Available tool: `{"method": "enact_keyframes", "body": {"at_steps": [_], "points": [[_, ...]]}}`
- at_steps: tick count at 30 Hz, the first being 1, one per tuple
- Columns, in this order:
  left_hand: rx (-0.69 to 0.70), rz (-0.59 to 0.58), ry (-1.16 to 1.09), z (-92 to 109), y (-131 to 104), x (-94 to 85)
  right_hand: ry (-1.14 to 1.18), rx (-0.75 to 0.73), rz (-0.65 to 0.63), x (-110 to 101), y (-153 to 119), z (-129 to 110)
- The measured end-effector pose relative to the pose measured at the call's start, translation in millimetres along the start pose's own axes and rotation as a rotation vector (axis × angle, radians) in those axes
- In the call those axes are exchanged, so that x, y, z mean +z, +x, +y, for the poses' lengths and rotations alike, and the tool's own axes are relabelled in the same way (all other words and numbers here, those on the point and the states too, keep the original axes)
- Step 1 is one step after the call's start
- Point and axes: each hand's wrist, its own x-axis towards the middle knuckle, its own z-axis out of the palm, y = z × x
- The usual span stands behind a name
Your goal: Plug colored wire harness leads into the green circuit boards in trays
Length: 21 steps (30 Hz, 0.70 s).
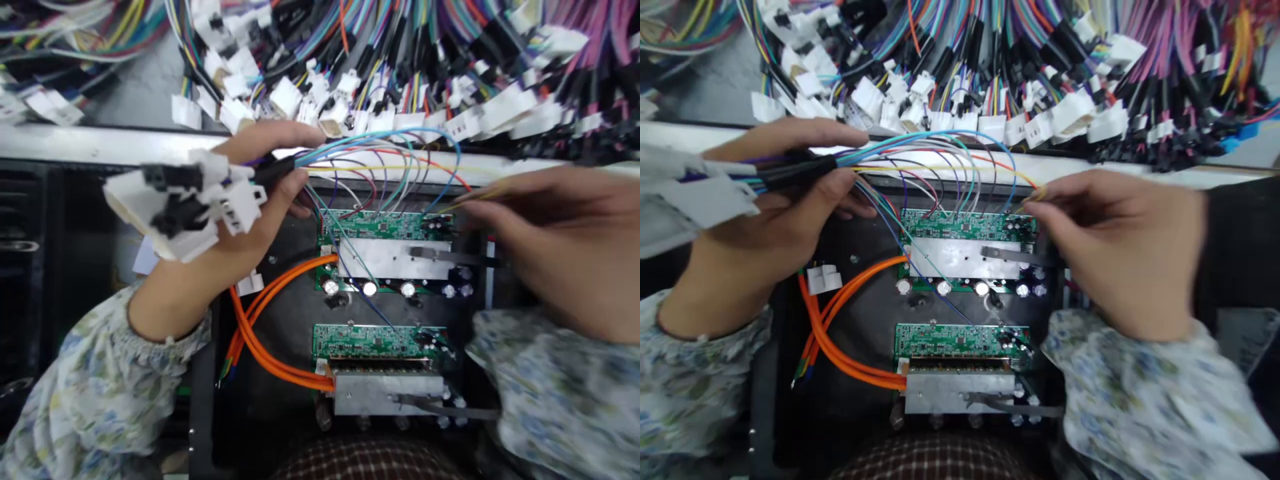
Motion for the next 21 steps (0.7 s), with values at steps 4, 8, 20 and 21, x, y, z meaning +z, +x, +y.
{"method": "enact_keyframes", "body": {"at_steps": [4,8,20,21], "points": [[0.024,-0.014,0.027,-0.1,1.7,0.1,-0.005,0.058,-0.07,18.9,7.1,0.7],[0.033,-0.006,0.054,1.6,2.7,1.4,0.004,0.022,-0.062,20.1,2.9,0.2],[0.036,0.001,0.065,1.9,2.2,1.5,-0.063,0.032,-0.044,16.1,5.0,-0.6],[0.038,0.003,0.063,1.9,2.5,1.3,-0.069,0.029,-0.053,16.3,4.6,-1.0]]}}
